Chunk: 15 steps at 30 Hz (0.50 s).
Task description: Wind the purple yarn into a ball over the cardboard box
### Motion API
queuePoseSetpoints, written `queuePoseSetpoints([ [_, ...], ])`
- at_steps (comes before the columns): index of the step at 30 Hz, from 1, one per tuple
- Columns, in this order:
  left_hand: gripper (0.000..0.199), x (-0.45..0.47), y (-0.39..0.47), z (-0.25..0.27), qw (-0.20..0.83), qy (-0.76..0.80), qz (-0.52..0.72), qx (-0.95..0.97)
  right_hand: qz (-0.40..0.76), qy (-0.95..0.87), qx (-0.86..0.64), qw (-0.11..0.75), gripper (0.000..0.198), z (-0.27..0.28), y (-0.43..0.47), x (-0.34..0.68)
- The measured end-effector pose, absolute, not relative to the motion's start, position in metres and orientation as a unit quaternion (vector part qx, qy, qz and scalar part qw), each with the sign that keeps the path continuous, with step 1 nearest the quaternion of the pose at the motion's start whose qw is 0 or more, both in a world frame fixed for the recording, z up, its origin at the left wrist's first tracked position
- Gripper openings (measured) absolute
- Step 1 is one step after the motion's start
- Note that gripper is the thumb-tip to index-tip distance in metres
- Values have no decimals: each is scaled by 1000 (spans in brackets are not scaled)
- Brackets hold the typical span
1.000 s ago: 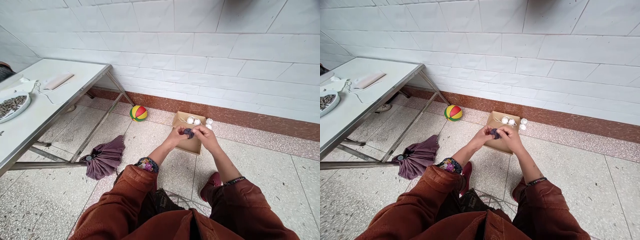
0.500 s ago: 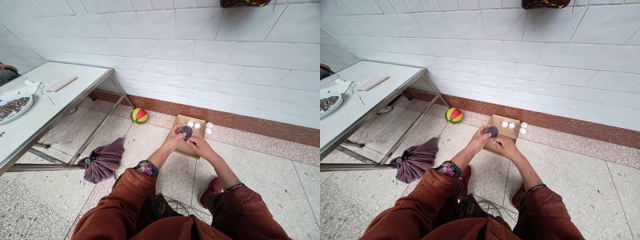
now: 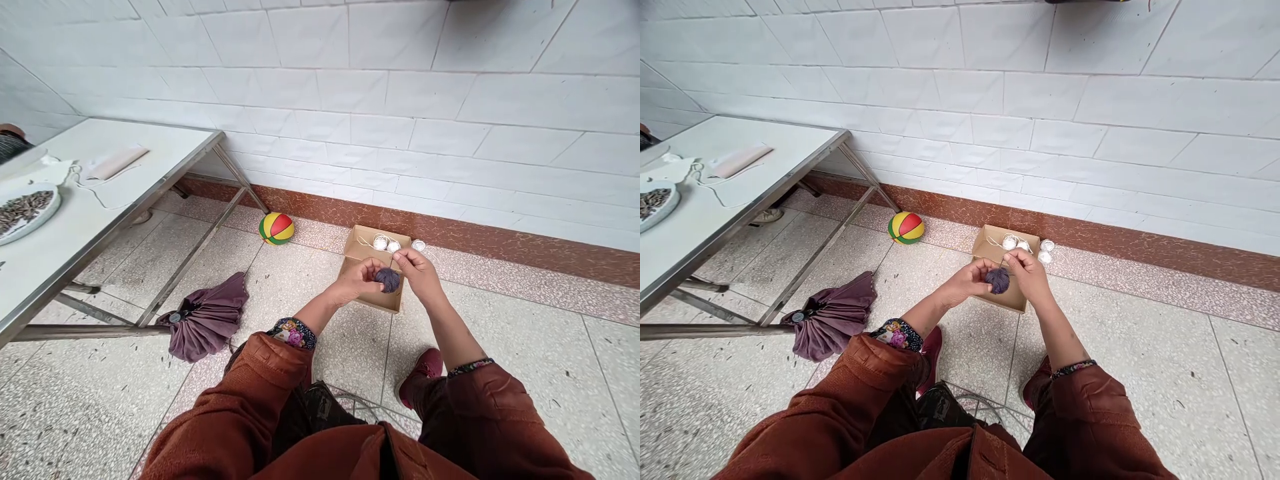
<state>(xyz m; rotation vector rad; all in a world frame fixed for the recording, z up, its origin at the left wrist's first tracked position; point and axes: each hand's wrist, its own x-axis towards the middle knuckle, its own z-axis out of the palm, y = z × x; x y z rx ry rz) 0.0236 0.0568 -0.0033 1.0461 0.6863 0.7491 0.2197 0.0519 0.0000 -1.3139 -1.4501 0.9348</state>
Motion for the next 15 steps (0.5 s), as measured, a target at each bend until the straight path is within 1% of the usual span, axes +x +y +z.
queuePoseSetpoints([
  [2, 47, 23, 58, -3, 759, 290, 376, 444, 382, -608, -548, 429, 29, -11, 54, 217],
  [6, 46, 21, 64, -1, 729, 315, 454, 404, 378, -681, -523, 346, 20, -17, 47, 207],
  [9, 42, 19, 68, -1, 693, 374, 466, 404, 384, -741, -457, 307, 25, -5, 38, 201],
  [11, 40, 18, 68, -1, 664, 408, 461, 424, 405, -756, -414, 304, 28, 7, 34, 201],
  [12, 39, 18, 68, -2, 653, 419, 452, 440, 414, -752, -404, 316, 28, 13, 32, 201],
  [15, 40, 19, 64, -4, 657, 415, 397, 488, 415, -705, -426, 387, 25, 22, 34, 206],
])
